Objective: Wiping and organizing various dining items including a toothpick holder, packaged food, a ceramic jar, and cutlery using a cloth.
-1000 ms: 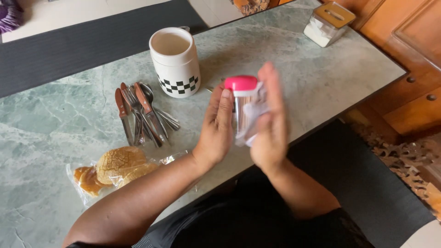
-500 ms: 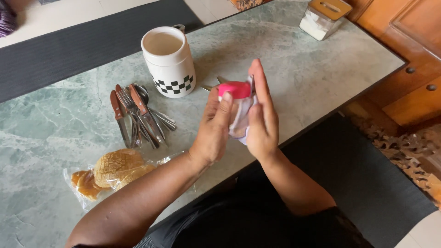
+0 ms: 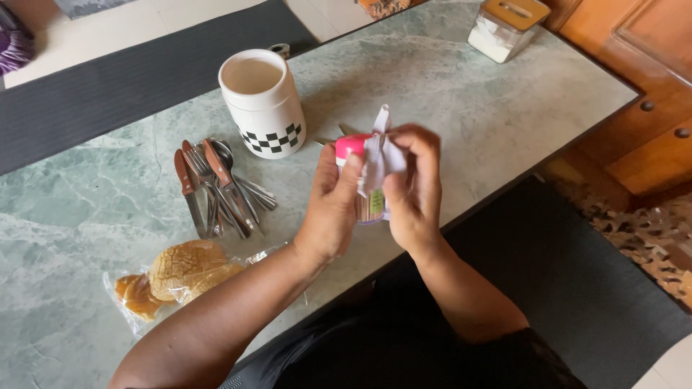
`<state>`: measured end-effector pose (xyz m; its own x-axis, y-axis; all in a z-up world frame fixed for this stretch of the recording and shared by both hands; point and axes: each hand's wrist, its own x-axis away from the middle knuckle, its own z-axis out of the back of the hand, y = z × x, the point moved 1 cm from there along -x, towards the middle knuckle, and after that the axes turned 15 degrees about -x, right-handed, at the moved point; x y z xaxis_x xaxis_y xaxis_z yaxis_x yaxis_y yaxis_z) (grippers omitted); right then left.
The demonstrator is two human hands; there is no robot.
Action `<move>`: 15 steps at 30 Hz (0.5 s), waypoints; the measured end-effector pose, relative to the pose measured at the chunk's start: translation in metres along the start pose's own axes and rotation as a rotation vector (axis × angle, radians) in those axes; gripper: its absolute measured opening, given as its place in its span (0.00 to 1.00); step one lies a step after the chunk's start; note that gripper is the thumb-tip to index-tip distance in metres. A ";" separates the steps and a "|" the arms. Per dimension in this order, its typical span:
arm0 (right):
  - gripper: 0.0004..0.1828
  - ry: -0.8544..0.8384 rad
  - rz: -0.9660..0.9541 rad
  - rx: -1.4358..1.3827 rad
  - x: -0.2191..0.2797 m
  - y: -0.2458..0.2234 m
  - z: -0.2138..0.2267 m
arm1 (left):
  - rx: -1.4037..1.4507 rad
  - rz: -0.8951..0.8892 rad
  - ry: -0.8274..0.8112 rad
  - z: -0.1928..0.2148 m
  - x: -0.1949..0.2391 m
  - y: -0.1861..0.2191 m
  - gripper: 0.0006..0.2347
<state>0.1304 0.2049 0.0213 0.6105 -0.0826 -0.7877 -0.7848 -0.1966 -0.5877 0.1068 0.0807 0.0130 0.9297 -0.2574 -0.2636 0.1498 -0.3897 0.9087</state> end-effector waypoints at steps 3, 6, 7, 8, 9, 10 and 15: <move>0.19 0.000 0.053 0.055 0.011 0.009 0.008 | 0.027 0.056 -0.012 0.002 -0.002 0.004 0.15; 0.17 0.160 -0.204 -0.072 0.007 0.017 0.019 | 0.042 -0.012 -0.047 0.007 -0.003 0.000 0.17; 0.17 0.161 -0.202 -0.072 0.007 0.014 0.019 | 0.041 -0.013 -0.050 0.009 -0.003 -0.003 0.17; 0.17 0.234 -0.172 -0.066 0.006 0.012 0.019 | 0.067 0.036 -0.021 0.011 -0.003 -0.006 0.18; 0.17 0.306 -0.142 -0.060 0.006 0.010 0.018 | 0.092 0.085 0.008 0.013 -0.003 -0.009 0.19; 0.17 0.304 -0.140 -0.061 0.010 0.006 0.014 | 0.092 0.083 0.008 0.010 -0.004 -0.005 0.19; 0.15 0.019 0.073 0.196 0.029 0.000 0.003 | 0.106 0.118 0.077 0.001 -0.002 0.008 0.16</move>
<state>0.1482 0.2055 -0.0021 0.5518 -0.1087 -0.8269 -0.8315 0.0045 -0.5555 0.1054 0.0772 0.0208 0.9623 -0.2399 -0.1283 0.0060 -0.4528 0.8916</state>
